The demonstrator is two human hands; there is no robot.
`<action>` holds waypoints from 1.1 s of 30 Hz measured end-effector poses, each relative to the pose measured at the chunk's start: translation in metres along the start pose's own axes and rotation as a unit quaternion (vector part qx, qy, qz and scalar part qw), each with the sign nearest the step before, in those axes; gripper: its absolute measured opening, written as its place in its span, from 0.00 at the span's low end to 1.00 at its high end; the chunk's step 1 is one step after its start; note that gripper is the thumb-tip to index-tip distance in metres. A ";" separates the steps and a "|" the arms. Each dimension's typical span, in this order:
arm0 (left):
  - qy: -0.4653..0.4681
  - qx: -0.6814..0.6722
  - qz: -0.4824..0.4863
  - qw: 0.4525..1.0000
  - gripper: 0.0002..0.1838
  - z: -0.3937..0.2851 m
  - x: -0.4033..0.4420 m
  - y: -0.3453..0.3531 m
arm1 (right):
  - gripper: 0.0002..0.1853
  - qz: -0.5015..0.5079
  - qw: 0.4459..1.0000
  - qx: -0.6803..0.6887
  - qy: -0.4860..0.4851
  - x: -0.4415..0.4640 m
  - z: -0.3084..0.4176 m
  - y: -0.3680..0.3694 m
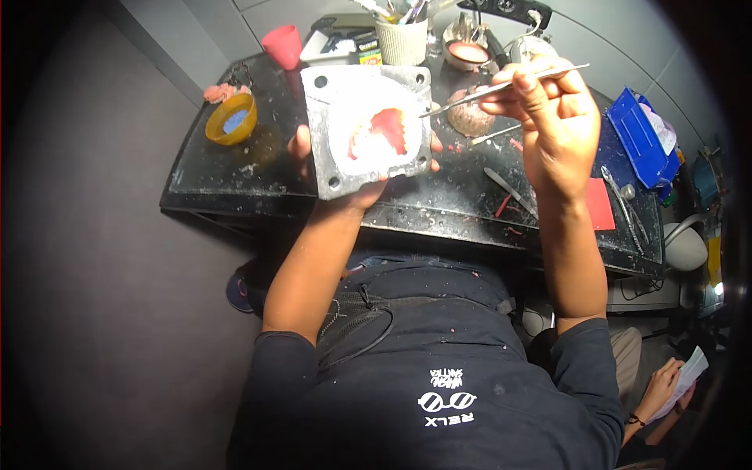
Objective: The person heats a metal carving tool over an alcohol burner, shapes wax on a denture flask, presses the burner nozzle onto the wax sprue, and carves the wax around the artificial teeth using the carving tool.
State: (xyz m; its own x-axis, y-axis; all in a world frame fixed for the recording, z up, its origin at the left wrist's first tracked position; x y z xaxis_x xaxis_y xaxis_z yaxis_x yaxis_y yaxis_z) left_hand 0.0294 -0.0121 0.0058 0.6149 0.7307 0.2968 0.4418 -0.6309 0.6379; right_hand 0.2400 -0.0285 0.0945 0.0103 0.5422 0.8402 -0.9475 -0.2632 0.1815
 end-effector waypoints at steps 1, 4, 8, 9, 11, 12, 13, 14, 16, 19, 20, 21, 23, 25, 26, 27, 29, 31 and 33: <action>0.011 -0.003 -0.014 1.000 0.76 0.005 -0.006 0.001 | 0.08 -0.008 1.000 0.009 -0.001 -0.004 -0.004 -0.009; 0.017 -0.057 0.050 0.997 0.77 0.022 -0.017 -0.003 | 0.08 0.019 1.000 0.011 0.010 -0.017 0.002 -0.003; -0.029 -0.141 0.087 0.986 0.77 0.039 -0.033 -0.002 | 0.08 0.050 0.998 0.032 -0.002 -0.030 -0.002 0.008; -0.056 -0.164 0.072 0.982 0.77 0.043 -0.037 -0.003 | 0.08 0.048 0.998 0.033 0.003 -0.032 -0.004 0.010; -0.046 -0.113 0.119 0.985 0.61 0.041 -0.036 -0.002 | 0.08 0.094 0.994 0.055 -0.013 -0.035 -0.003 0.022; -0.028 -0.140 0.121 0.982 0.61 0.039 -0.037 -0.002 | 0.08 0.101 0.993 0.052 -0.011 -0.037 -0.003 0.024; -0.009 -0.166 0.124 0.978 0.60 0.037 -0.038 -0.001 | 0.08 0.102 0.993 0.054 -0.006 -0.039 -0.004 0.026; 0.004 -0.174 0.118 0.978 0.60 0.035 -0.040 0.002 | 0.08 0.123 0.991 0.040 -0.021 -0.041 -0.004 0.030; 0.005 -0.186 0.111 0.976 0.60 0.038 -0.040 -0.001 | 0.08 0.135 0.989 0.049 -0.020 -0.045 -0.001 0.038; 0.000 -0.177 0.103 0.979 0.60 0.039 -0.039 -0.006 | 0.08 0.157 0.986 0.026 -0.043 -0.047 -0.005 0.040; -0.006 -0.166 0.121 0.979 0.61 0.039 -0.038 -0.005 | 0.08 0.158 0.986 0.002 -0.045 -0.048 -0.003 0.041; -0.013 -0.155 0.139 0.978 0.61 0.039 -0.038 -0.002 | 0.08 0.156 0.987 0.002 -0.043 -0.048 -0.004 0.042; 0.005 -0.179 0.134 0.975 0.61 0.039 -0.037 0.003 | 0.08 0.174 0.982 -0.027 -0.071 -0.050 -0.001 0.046; 0.024 -0.202 0.130 0.970 0.62 0.038 -0.038 -0.001 | 0.08 0.162 0.985 -0.018 -0.062 -0.051 0.000 0.047; 0.014 -0.204 0.113 0.972 0.62 0.039 -0.041 -0.012 | 0.08 0.169 0.983 -0.024 -0.068 -0.050 0.000 0.048; 0.005 -0.206 0.096 0.974 0.62 0.037 -0.041 -0.013 | 0.08 0.177 0.981 -0.030 -0.072 -0.050 0.000 0.048; 0.016 -0.222 0.121 0.967 0.62 0.037 -0.040 -0.004 | 0.08 0.176 0.982 -0.025 -0.067 -0.051 0.000 0.050; 0.027 -0.239 0.145 0.960 0.61 0.036 -0.039 0.000 | 0.08 0.174 0.983 -0.019 -0.060 -0.051 0.000 0.051; 0.024 -0.218 0.120 0.968 0.62 0.038 -0.040 -0.007 | 0.08 0.180 0.982 -0.019 -0.064 -0.051 0.000 0.052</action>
Point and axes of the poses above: each hand's wrist, its own x-axis towards the middle knuckle, its own y-axis out of the palm, z = x × y, the point moved 5 cm from there along x, towards the middle knuckle, and after that the axes turned 14 degrees about -y, right-handed, at the moved point
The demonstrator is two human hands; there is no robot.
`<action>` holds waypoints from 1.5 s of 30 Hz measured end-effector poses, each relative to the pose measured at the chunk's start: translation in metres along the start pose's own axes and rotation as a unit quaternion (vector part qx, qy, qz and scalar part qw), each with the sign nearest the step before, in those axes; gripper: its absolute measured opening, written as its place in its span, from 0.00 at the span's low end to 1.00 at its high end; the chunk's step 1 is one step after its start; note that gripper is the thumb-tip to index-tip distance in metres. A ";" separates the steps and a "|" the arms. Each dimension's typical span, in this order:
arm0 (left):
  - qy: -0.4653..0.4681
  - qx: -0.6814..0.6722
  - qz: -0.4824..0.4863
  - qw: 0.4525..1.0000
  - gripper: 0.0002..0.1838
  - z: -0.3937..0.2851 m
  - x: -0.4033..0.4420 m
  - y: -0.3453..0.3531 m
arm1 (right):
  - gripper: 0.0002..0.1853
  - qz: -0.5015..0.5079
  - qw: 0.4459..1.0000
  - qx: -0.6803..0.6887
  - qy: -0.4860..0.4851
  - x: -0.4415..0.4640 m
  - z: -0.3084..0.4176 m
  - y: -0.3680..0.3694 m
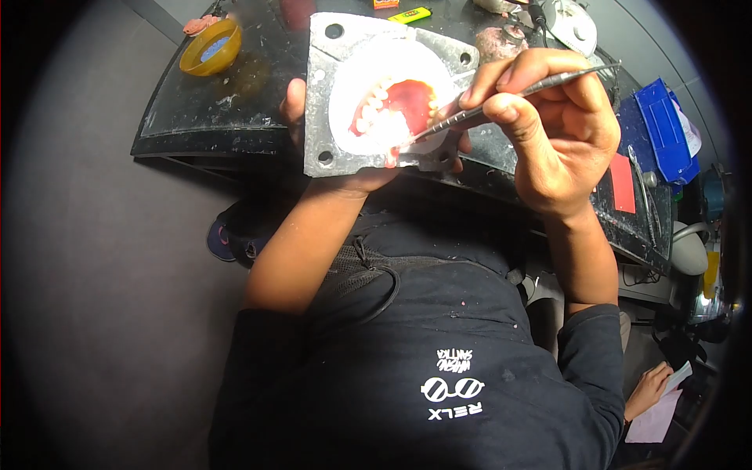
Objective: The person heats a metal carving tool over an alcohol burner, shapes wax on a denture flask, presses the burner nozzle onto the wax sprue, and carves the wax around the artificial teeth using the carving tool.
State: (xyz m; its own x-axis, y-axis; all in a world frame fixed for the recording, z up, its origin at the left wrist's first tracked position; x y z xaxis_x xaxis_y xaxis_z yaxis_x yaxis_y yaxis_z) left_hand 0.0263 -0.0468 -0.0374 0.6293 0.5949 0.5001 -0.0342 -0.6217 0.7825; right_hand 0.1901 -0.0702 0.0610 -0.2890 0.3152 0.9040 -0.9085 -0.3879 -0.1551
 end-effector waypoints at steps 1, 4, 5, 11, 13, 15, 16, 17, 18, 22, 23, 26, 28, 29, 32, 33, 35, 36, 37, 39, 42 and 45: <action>0.000 0.000 0.000 1.000 0.62 0.001 -0.002 0.000 | 0.08 0.000 1.000 0.000 0.000 0.000 0.000 0.001; 0.035 -0.047 -0.070 0.996 0.62 -0.002 -0.006 -0.006 | 0.08 -0.002 1.000 0.006 -0.005 0.001 0.000 0.001; 0.011 -0.001 -0.070 0.997 0.62 -0.002 -0.006 -0.006 | 0.08 -0.005 1.000 0.016 0.003 0.001 0.000 0.002; -0.021 0.018 -0.061 0.998 0.73 -0.001 -0.002 -0.005 | 0.08 0.000 1.000 0.003 0.000 0.000 -0.001 0.000; -0.020 0.013 -0.065 0.998 0.72 -0.003 -0.004 -0.006 | 0.08 0.002 1.000 -0.014 -0.008 0.000 -0.001 0.000; -0.005 0.044 -0.063 0.997 0.62 -0.002 -0.004 -0.003 | 0.08 -0.005 1.000 0.021 0.004 0.000 -0.001 0.002; -0.005 0.043 -0.063 0.997 0.62 -0.001 -0.002 -0.003 | 0.08 -0.005 1.000 0.021 0.005 0.000 0.000 0.002; -0.014 0.043 -0.011 0.999 0.62 -0.001 0.002 0.000 | 0.08 -0.005 1.000 0.023 0.011 0.000 0.001 0.003; -0.023 0.042 0.041 0.998 0.62 0.000 0.003 0.003 | 0.08 -0.005 1.000 0.025 0.018 0.000 0.001 0.004; -0.018 0.043 0.007 0.999 0.61 -0.002 0.002 0.006 | 0.08 -0.009 1.000 0.027 0.007 0.000 -0.001 0.003; -0.007 0.039 -0.073 0.997 0.67 0.000 0.000 0.005 | 0.08 -0.006 0.999 0.028 0.016 0.000 0.000 0.004; 0.011 0.034 -0.152 0.988 0.72 0.000 0.000 0.000 | 0.08 -0.004 1.000 0.021 0.020 -0.001 -0.001 0.004; 0.018 0.032 -0.152 0.988 0.72 -0.002 0.000 -0.002 | 0.08 -0.005 1.000 0.012 0.016 -0.002 -0.001 0.003; 0.025 0.034 -0.161 0.986 0.72 -0.003 0.000 -0.003 | 0.08 -0.006 1.000 0.014 0.019 -0.001 -0.001 0.003; 0.009 0.047 -0.080 0.996 0.65 -0.009 -0.001 -0.011 | 0.08 0.002 1.000 0.024 0.019 -0.001 -0.001 0.004; -0.014 0.058 0.010 0.998 0.59 -0.008 0.001 -0.003 | 0.08 0.012 0.999 0.032 0.018 -0.002 -0.001 0.006; -0.010 0.054 0.004 0.998 0.59 -0.007 0.000 -0.003 | 0.08 0.004 1.000 0.022 0.018 -0.003 -0.002 0.005; -0.007 0.049 -0.002 0.999 0.59 -0.005 0.000 0.000 | 0.08 -0.004 1.000 0.012 0.019 -0.003 -0.002 0.004; -0.007 0.050 -0.001 0.999 0.59 -0.003 0.001 0.004 | 0.08 -0.004 1.000 0.012 0.018 -0.003 -0.002 0.004; 0.024 -0.038 -0.011 0.999 0.59 -0.004 0.002 0.009 | 0.09 -0.014 1.000 0.018 0.021 -0.001 -0.001 0.003; 0.035 -0.023 -0.082 0.996 0.60 -0.008 -0.005 -0.005 | 0.09 -0.003 1.000 0.023 0.014 -0.002 -0.001 0.006; 0.031 -0.038 -0.041 0.998 0.60 -0.007 -0.001 0.000 | 0.09 -0.004 1.000 0.014 0.014 -0.004 -0.002 0.005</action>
Point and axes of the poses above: each hand's wrist, its own x-axis towards the middle knuckle, its own y-axis out of the palm, z = x × y, the point moved 5 cm from there along x, towards the middle knuckle, and after that the axes turned 14 degrees about -y, right-handed, at the moved point
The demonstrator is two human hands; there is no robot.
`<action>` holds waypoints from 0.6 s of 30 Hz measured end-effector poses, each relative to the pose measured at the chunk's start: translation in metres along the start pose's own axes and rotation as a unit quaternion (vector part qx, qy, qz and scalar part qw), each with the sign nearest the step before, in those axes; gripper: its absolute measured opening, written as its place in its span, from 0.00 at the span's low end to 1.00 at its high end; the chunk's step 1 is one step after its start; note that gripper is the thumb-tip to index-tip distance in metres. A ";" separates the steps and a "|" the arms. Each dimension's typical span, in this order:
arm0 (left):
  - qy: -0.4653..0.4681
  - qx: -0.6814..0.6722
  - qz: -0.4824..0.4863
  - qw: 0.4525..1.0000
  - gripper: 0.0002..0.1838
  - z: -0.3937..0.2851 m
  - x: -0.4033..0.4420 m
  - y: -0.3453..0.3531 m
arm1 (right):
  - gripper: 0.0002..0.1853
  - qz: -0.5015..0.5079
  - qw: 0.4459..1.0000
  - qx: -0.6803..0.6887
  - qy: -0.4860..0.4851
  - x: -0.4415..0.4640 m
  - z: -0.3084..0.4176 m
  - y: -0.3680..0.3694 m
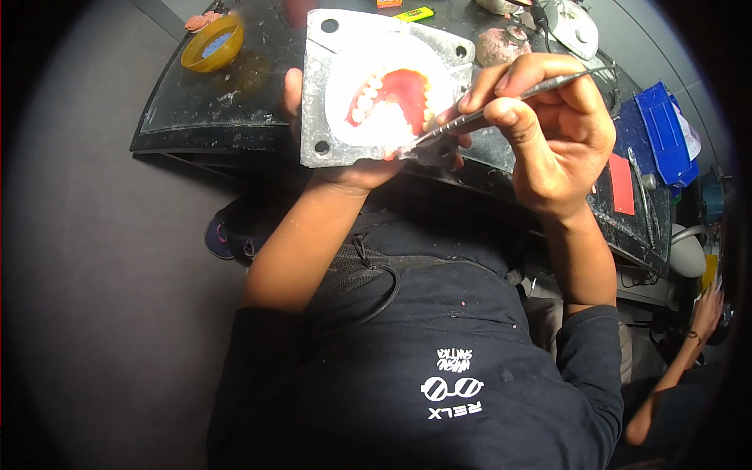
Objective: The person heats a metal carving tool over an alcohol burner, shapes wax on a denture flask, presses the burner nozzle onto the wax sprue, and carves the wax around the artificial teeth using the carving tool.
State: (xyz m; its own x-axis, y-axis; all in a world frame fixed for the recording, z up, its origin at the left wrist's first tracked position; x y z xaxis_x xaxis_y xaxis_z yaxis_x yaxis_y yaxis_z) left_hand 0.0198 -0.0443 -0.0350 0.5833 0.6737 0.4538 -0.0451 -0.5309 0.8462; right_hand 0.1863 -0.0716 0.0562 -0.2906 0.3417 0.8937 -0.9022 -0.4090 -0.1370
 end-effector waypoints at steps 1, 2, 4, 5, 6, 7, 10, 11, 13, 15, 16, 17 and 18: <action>0.000 0.000 0.000 1.000 0.60 0.002 0.001 0.005 | 0.09 0.000 1.000 0.000 0.000 0.000 0.000 -0.001; -0.001 -0.041 0.014 0.999 0.62 0.006 0.002 0.011 | 0.08 -0.007 1.000 0.006 0.006 0.001 -0.001 -0.003; -0.002 -0.081 0.028 0.996 0.63 0.006 0.003 0.014 | 0.07 -0.015 1.000 0.002 -0.006 0.002 -0.002 -0.008; -0.038 -0.015 0.003 0.999 0.65 0.007 0.002 0.008 | 0.06 -0.013 1.000 -0.008 -0.026 0.003 -0.003 -0.016; -0.073 0.051 -0.021 0.996 0.66 0.008 0.003 0.006 | 0.06 -0.046 0.999 0.003 -0.021 0.005 -0.001 -0.023; -0.072 0.051 -0.020 0.996 0.66 0.006 0.004 0.005 | 0.06 -0.079 0.997 0.014 -0.015 0.008 0.001 -0.030; -0.110 0.055 -0.022 0.992 0.71 0.003 0.007 0.005 | 0.09 -0.156 0.984 -0.085 0.028 0.014 -0.001 -0.081; -0.110 0.057 -0.019 0.992 0.71 0.003 0.006 0.005 | 0.09 -0.174 0.974 -0.134 0.053 0.016 -0.006 -0.100; -0.115 0.033 -0.023 0.992 0.67 0.004 0.006 0.005 | 0.10 -0.179 0.964 -0.178 0.088 0.022 -0.014 -0.127; -0.119 0.037 -0.014 0.992 0.65 0.002 0.007 0.006 | 0.10 -0.174 0.962 -0.182 0.103 0.025 -0.023 -0.147; -0.120 0.041 -0.010 0.992 0.63 0.002 0.007 0.006 | 0.09 -0.174 0.958 -0.189 0.125 0.023 -0.030 -0.155; -0.121 0.041 -0.007 0.992 0.63 0.002 0.008 0.006 | 0.09 -0.174 0.954 -0.196 0.148 0.020 -0.039 -0.164; -0.121 0.040 -0.015 0.992 0.62 0.003 0.007 0.005 | 0.09 -0.176 0.955 -0.180 0.158 0.016 -0.048 -0.174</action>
Point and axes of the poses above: each hand's wrist, its own x-axis towards the middle knuckle, its own y-axis out of the palm, z = x × y, the point moved 5 cm from there along x, towards the middle knuckle, and after that the axes turned 14 degrees about -y, right-handed, at the moved point
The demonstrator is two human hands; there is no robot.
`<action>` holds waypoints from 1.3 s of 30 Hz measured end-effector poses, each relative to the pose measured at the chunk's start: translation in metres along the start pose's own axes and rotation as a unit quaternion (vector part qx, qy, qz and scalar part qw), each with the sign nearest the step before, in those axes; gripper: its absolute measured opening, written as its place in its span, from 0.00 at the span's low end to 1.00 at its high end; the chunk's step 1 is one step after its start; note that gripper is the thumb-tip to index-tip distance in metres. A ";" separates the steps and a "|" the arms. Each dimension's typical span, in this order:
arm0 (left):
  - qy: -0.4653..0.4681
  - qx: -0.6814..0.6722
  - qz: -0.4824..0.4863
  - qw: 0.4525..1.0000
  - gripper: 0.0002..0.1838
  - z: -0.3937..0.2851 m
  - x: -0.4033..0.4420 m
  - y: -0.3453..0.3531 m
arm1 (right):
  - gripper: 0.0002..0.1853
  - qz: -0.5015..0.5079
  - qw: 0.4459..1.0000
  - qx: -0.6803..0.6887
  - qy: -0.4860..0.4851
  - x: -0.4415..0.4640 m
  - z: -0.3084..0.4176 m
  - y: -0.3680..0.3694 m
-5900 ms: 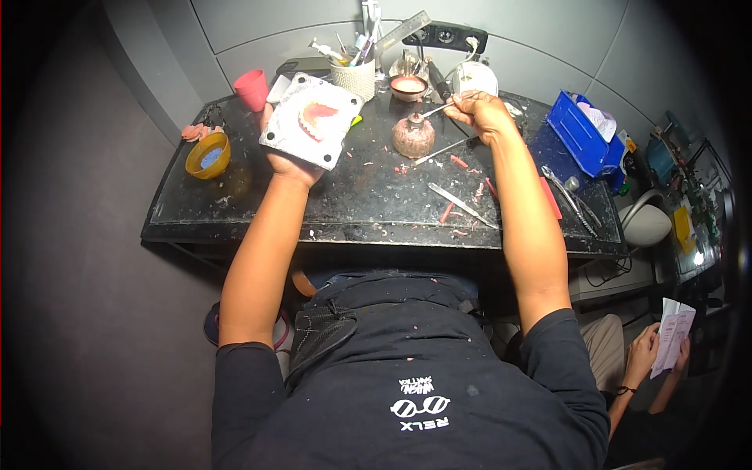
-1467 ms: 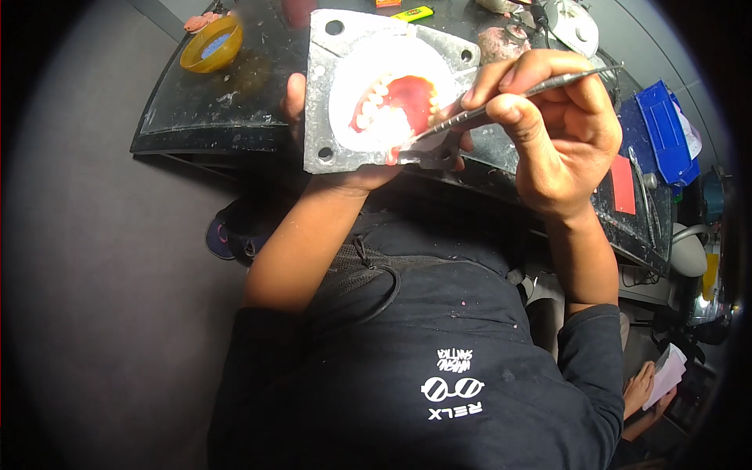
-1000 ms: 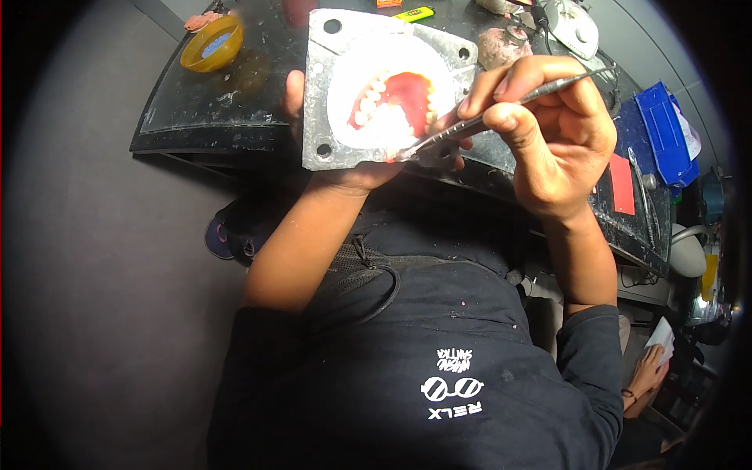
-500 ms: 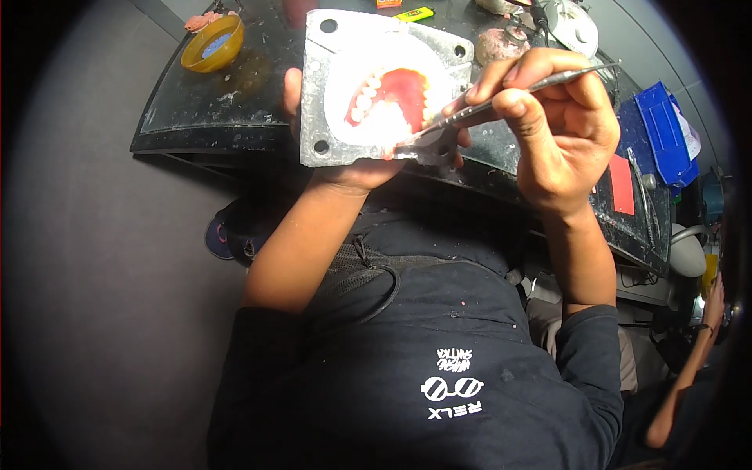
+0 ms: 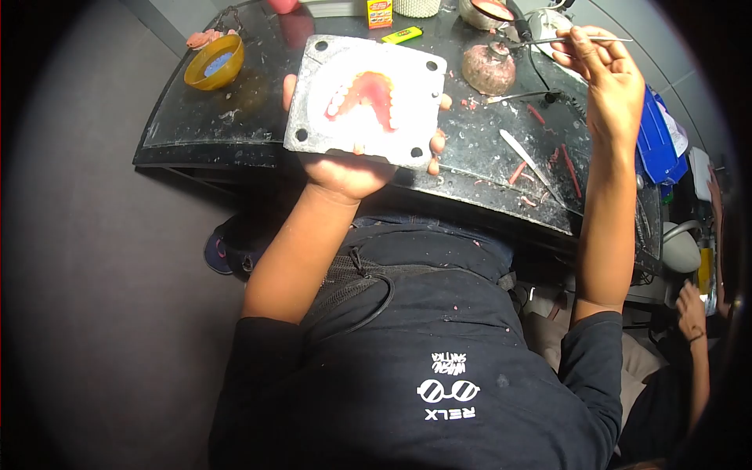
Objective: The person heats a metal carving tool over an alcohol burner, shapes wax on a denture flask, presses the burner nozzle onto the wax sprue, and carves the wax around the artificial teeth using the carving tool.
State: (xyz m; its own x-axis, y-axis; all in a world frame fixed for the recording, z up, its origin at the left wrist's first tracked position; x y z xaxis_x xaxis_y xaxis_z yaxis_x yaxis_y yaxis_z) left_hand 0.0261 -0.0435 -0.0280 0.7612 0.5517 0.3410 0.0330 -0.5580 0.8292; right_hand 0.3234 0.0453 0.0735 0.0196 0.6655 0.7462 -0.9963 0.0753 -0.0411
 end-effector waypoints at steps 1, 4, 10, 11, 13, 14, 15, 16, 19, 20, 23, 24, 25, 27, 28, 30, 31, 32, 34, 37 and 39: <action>0.000 -0.003 -0.008 1.000 0.61 0.000 0.000 0.000 | 0.09 -0.006 1.000 0.006 0.012 0.001 -0.011 -0.006; -0.007 -0.005 -0.015 1.000 0.61 0.001 0.000 0.001 | 0.10 -0.026 0.998 0.009 0.049 0.002 -0.032 -0.014; -0.016 0.018 -0.034 0.999 0.61 0.003 0.000 0.003 | 0.08 -0.059 0.991 0.044 0.109 0.002 -0.062 -0.026; -0.016 0.019 -0.036 0.999 0.61 0.003 0.000 0.002 | 0.08 -0.055 0.992 0.037 0.112 0.003 -0.064 -0.026; -0.015 0.022 -0.034 0.999 0.61 0.003 0.000 0.004 | 0.08 -0.067 0.991 0.023 0.115 0.002 -0.063 -0.025; -0.011 0.026 -0.037 0.999 0.60 0.003 0.000 0.004 | 0.08 -0.067 0.991 0.021 0.113 0.002 -0.062 -0.023; -0.011 0.025 -0.035 0.999 0.60 0.003 0.001 0.004 | 0.09 -0.070 0.991 0.021 0.115 0.001 -0.061 -0.021; -0.008 0.026 -0.037 0.999 0.60 0.003 0.001 0.004 | 0.09 -0.073 0.990 0.021 0.117 0.000 -0.060 -0.021; -0.003 0.025 -0.042 0.999 0.59 0.003 0.001 0.004 | 0.09 -0.071 0.988 0.053 0.128 0.000 -0.069 -0.022; 0.000 0.025 -0.045 0.999 0.59 0.003 0.001 0.004 | 0.09 -0.062 0.987 0.067 0.135 0.001 -0.075 -0.024; 0.000 0.035 -0.047 0.998 0.59 0.003 0.000 0.003 | 0.11 -0.038 0.980 0.084 0.176 0.000 -0.109 -0.035; -0.001 0.035 -0.045 0.998 0.59 0.003 0.000 0.004 | 0.12 -0.037 0.976 0.095 0.190 -0.003 -0.110 -0.033; -0.001 0.035 -0.049 0.998 0.58 0.003 0.000 0.005 | 0.12 -0.038 0.977 0.093 0.189 -0.005 -0.111 -0.031; -0.001 0.034 -0.052 0.998 0.58 0.004 0.000 0.006 | 0.11 -0.074 0.970 0.093 0.212 -0.010 -0.116 -0.031; 0.001 0.033 -0.051 0.998 0.58 0.004 0.000 0.006 | 0.11 -0.071 0.969 0.098 0.217 -0.010 -0.118 -0.030; 0.003 0.032 -0.050 0.998 0.58 0.003 0.000 0.006 | 0.12 -0.066 0.968 0.097 0.221 -0.010 -0.121 -0.031; 0.004 0.033 -0.050 0.998 0.58 0.003 0.000 0.006 | 0.12 -0.061 0.968 0.098 0.224 -0.010 -0.122 -0.030; 0.004 0.035 -0.049 0.998 0.58 0.003 0.000 0.006 | 0.12 -0.060 0.968 0.098 0.224 -0.011 -0.123 -0.030; 0.004 0.035 -0.050 0.998 0.57 0.003 0.000 0.006 | 0.12 -0.063 0.968 0.092 0.224 -0.011 -0.123 -0.029; 0.006 0.034 -0.052 0.998 0.57 0.003 0.000 0.005 | 0.12 -0.084 0.966 0.085 0.228 -0.013 -0.121 -0.028; 0.006 0.034 -0.052 0.998 0.57 0.002 0.000 0.005 | 0.12 -0.089 0.965 0.091 0.230 -0.013 -0.119 -0.026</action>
State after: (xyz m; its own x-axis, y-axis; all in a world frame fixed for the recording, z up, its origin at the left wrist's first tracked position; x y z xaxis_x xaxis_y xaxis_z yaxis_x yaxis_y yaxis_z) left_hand 0.0276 -0.0479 -0.0251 0.7432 0.6163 0.2605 0.1552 -0.5374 0.8289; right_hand 0.3587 0.1228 -0.0146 0.1844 0.9164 0.3552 -0.9712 0.1143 0.2091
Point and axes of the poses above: each hand's wrist, its own x-axis towards the middle knuckle, its own y-axis out of the palm, z = x × y, the point moved 5 cm from there along x, towards the middle knuckle, and after that the axes turned 14 degrees about -y, right-handed, at the moved point
